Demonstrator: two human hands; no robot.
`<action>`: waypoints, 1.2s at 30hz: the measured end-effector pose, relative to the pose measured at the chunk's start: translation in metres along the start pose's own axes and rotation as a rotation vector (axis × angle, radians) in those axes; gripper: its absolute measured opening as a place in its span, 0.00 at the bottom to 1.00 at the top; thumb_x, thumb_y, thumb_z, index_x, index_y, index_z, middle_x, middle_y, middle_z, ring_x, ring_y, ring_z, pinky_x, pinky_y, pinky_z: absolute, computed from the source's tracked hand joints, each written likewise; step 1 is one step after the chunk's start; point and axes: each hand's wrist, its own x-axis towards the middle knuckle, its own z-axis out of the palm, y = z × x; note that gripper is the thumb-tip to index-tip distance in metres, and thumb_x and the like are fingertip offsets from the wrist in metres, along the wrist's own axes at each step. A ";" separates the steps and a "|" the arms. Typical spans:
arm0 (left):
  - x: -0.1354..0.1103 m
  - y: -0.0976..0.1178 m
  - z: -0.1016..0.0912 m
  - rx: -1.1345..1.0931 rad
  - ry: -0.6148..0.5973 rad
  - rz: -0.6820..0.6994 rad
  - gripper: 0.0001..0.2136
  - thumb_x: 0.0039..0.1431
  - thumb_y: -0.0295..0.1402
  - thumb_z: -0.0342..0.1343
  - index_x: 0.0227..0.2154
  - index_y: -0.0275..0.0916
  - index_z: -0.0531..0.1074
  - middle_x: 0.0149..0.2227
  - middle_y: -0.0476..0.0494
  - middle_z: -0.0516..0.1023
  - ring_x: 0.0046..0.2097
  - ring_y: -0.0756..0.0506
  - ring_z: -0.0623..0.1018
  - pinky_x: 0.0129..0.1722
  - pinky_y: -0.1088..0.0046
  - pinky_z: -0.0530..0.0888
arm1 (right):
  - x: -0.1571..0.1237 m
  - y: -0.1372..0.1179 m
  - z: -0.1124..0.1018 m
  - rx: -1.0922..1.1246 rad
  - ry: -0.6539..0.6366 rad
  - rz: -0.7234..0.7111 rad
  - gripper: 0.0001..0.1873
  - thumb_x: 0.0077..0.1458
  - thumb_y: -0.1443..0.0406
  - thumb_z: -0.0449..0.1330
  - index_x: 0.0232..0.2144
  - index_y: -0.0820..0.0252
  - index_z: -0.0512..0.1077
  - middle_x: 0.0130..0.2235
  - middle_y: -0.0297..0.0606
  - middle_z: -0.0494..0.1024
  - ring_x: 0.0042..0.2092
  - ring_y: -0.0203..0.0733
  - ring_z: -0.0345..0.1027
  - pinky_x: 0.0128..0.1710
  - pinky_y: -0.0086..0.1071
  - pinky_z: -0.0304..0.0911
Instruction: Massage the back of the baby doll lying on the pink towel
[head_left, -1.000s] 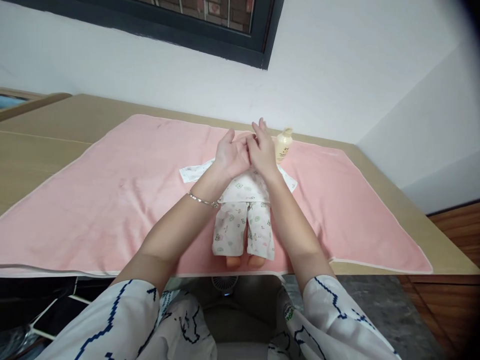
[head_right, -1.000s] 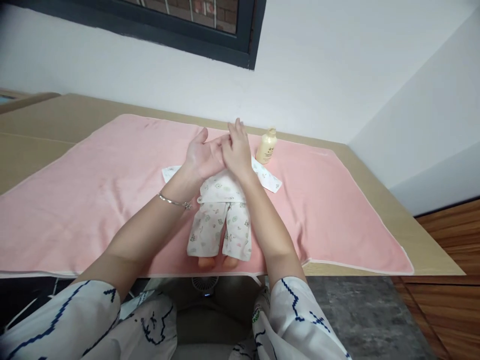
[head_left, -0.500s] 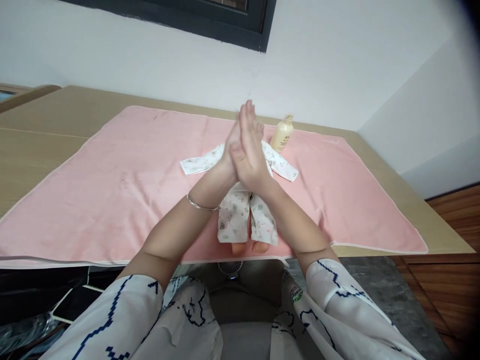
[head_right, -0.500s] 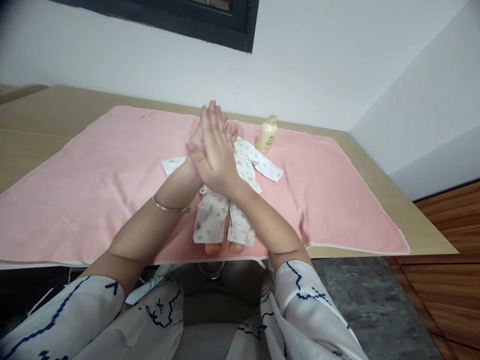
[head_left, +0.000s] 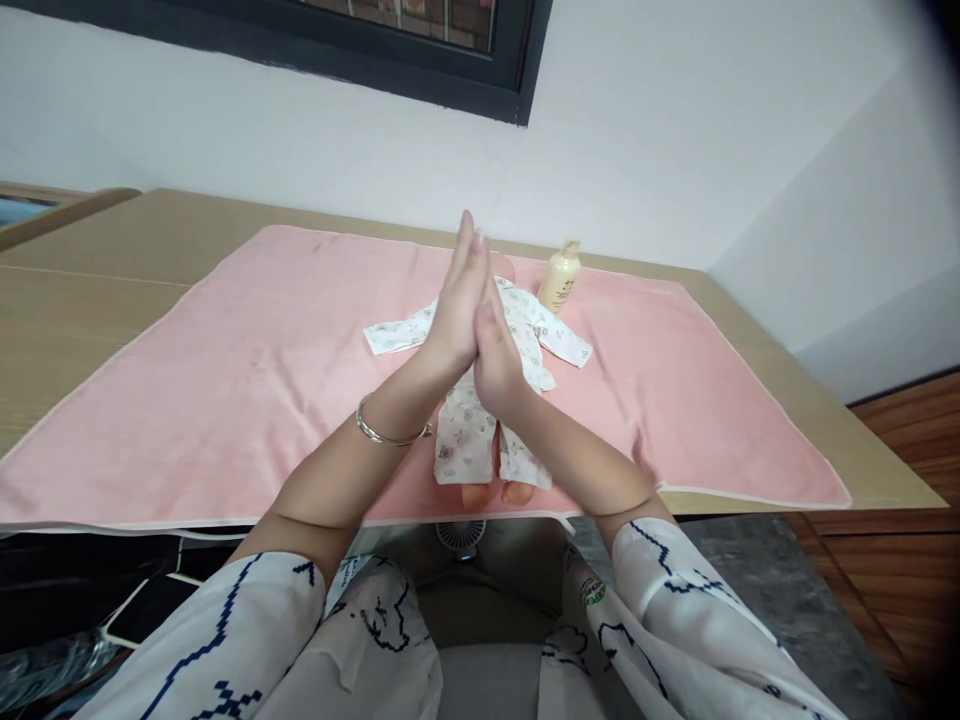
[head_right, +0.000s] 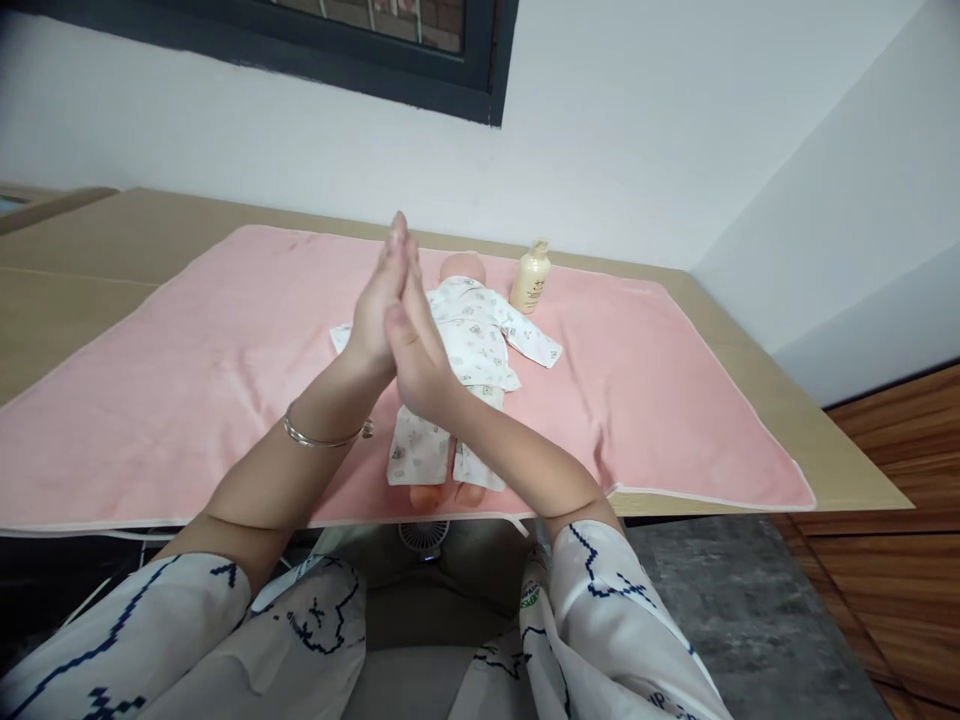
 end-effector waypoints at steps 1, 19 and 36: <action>0.002 0.001 -0.007 -0.015 0.012 0.009 0.29 0.70 0.43 0.31 0.69 0.35 0.44 0.73 0.52 0.43 0.73 0.55 0.44 0.71 0.77 0.48 | -0.003 -0.004 0.002 0.035 0.003 0.002 0.37 0.63 0.43 0.34 0.70 0.44 0.34 0.72 0.18 0.40 0.73 0.35 0.19 0.74 0.37 0.31; -0.016 0.000 0.004 0.111 0.080 0.189 0.23 0.70 0.40 0.36 0.65 0.46 0.54 0.72 0.55 0.49 0.73 0.50 0.44 0.71 0.75 0.47 | -0.004 -0.005 -0.010 0.348 0.073 0.070 0.31 0.67 0.47 0.41 0.67 0.47 0.52 0.69 0.25 0.56 0.73 0.41 0.34 0.74 0.45 0.34; 0.022 -0.049 0.014 0.139 -0.074 0.226 0.22 0.72 0.42 0.28 0.66 0.52 0.48 0.69 0.53 0.56 0.73 0.41 0.49 0.70 0.60 0.56 | 0.010 0.049 -0.009 -0.026 0.087 0.092 0.38 0.62 0.41 0.25 0.70 0.44 0.37 0.71 0.25 0.43 0.73 0.48 0.22 0.72 0.57 0.29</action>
